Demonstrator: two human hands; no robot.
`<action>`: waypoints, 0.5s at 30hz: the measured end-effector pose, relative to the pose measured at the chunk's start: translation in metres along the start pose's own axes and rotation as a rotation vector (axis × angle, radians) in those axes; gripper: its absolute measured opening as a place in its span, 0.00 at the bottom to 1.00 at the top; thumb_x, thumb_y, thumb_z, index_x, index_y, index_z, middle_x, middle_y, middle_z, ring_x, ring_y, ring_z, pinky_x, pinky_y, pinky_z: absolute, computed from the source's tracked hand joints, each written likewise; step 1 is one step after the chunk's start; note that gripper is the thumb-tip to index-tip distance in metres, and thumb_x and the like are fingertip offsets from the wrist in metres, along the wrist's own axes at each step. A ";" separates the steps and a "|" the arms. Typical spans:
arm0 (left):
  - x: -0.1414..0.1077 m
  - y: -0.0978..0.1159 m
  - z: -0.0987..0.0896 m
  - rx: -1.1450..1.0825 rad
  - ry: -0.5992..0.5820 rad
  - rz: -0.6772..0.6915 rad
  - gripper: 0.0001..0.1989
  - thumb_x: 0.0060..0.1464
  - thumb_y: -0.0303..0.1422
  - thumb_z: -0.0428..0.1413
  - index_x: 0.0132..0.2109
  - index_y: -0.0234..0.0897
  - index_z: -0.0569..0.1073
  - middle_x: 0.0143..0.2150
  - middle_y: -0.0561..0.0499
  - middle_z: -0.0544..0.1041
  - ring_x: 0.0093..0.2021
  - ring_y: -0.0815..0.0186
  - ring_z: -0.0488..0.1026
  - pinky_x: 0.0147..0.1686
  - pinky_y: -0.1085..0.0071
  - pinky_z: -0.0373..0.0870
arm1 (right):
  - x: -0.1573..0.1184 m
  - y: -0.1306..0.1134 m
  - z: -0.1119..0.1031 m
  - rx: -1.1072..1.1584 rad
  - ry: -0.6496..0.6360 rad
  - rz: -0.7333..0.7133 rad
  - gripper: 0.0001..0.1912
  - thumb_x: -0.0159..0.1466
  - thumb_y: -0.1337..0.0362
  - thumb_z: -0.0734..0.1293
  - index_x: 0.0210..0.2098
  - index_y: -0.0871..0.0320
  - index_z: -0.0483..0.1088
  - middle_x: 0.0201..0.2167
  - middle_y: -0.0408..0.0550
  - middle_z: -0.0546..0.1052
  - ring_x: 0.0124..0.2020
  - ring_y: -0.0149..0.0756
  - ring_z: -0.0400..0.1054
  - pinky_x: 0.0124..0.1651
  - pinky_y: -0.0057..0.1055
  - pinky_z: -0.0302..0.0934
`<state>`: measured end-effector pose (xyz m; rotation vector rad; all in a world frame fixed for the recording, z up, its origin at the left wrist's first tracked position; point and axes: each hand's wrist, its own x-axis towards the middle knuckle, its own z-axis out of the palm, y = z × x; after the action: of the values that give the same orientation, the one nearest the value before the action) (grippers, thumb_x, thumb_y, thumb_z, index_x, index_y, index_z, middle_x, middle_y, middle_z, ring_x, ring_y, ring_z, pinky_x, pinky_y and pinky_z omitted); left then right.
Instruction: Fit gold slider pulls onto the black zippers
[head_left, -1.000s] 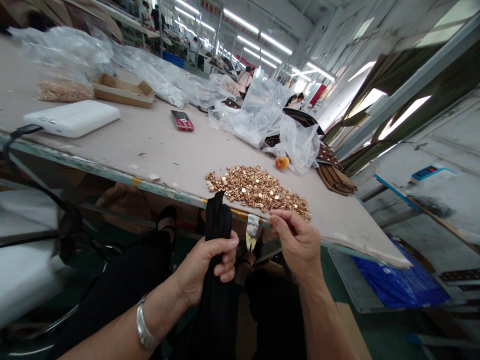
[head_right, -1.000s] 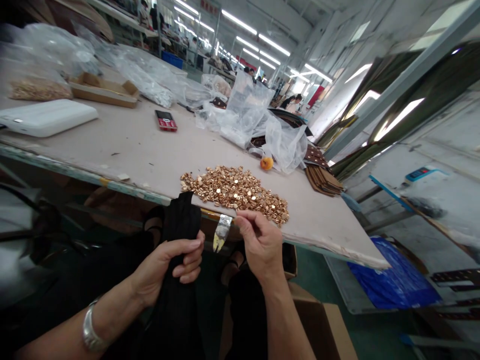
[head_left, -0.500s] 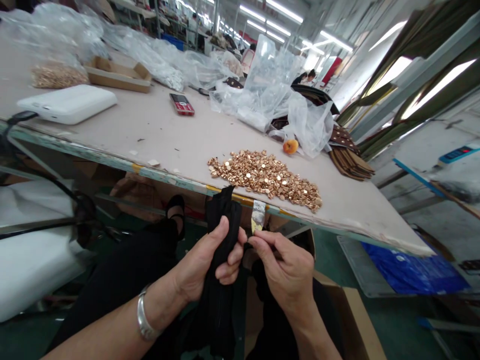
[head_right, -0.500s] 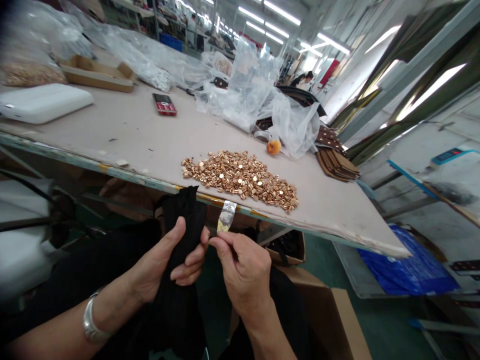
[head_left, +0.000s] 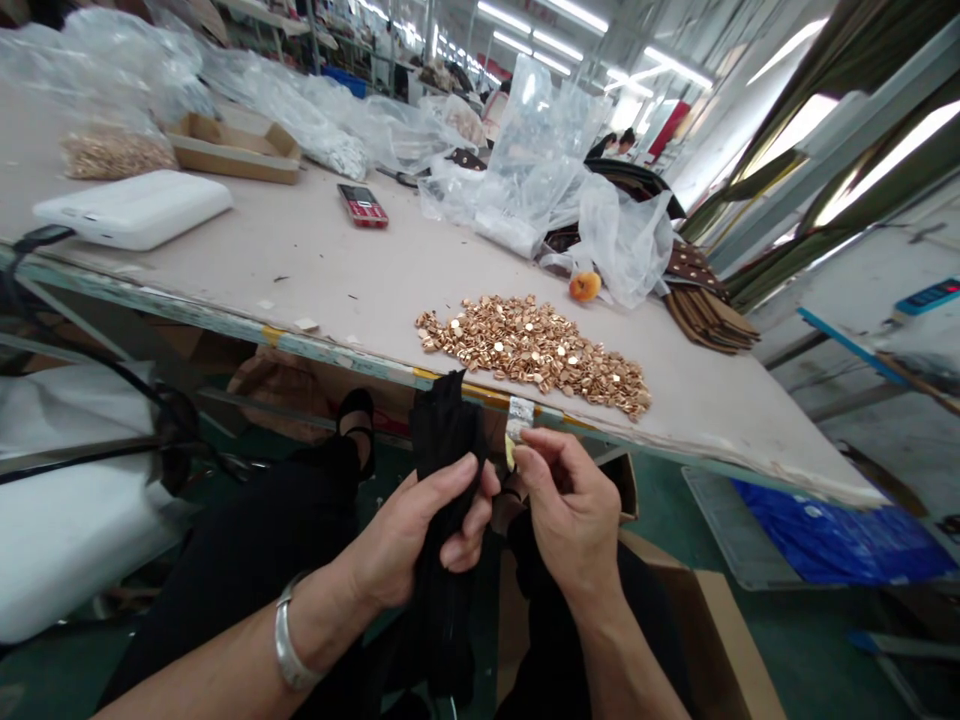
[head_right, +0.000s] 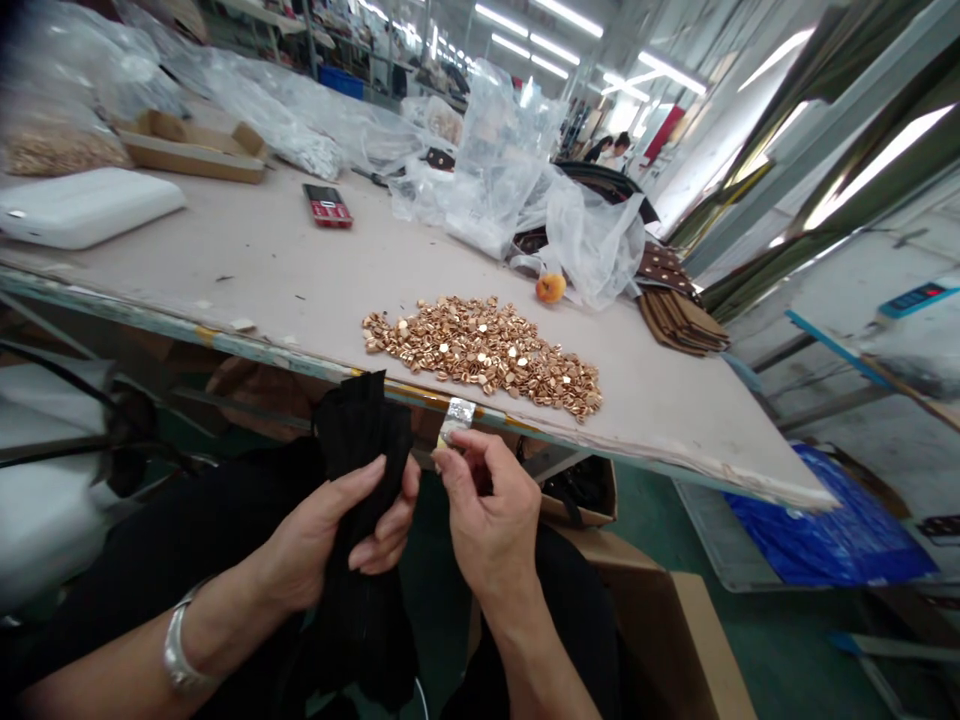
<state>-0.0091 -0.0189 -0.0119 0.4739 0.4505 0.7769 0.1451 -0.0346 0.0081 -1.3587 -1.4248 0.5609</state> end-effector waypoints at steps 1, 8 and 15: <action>0.000 -0.002 0.000 0.052 0.030 0.028 0.17 0.53 0.45 0.61 0.32 0.34 0.72 0.19 0.58 0.65 0.15 0.79 0.55 0.17 0.80 0.53 | -0.003 -0.003 -0.001 0.083 -0.013 0.026 0.07 0.64 0.59 0.71 0.39 0.55 0.74 0.27 0.40 0.75 0.25 0.29 0.66 0.28 0.23 0.61; 0.001 -0.016 0.004 0.436 0.200 0.144 0.21 0.53 0.47 0.61 0.26 0.33 0.70 0.18 0.54 0.68 0.18 0.74 0.63 0.19 0.78 0.56 | -0.018 -0.018 -0.004 0.251 -0.053 0.209 0.06 0.63 0.61 0.72 0.34 0.56 0.75 0.20 0.38 0.71 0.19 0.24 0.62 0.22 0.18 0.57; 0.012 -0.007 0.012 0.201 0.360 0.232 0.18 0.47 0.42 0.67 0.28 0.35 0.69 0.15 0.61 0.61 0.17 0.77 0.57 0.19 0.79 0.57 | -0.016 0.000 -0.012 0.365 -0.046 0.282 0.03 0.62 0.62 0.72 0.35 0.54 0.77 0.19 0.38 0.72 0.18 0.23 0.63 0.21 0.16 0.57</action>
<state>0.0090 -0.0172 -0.0085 0.5824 0.8238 1.0530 0.1522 -0.0530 0.0068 -1.2608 -1.1038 0.9908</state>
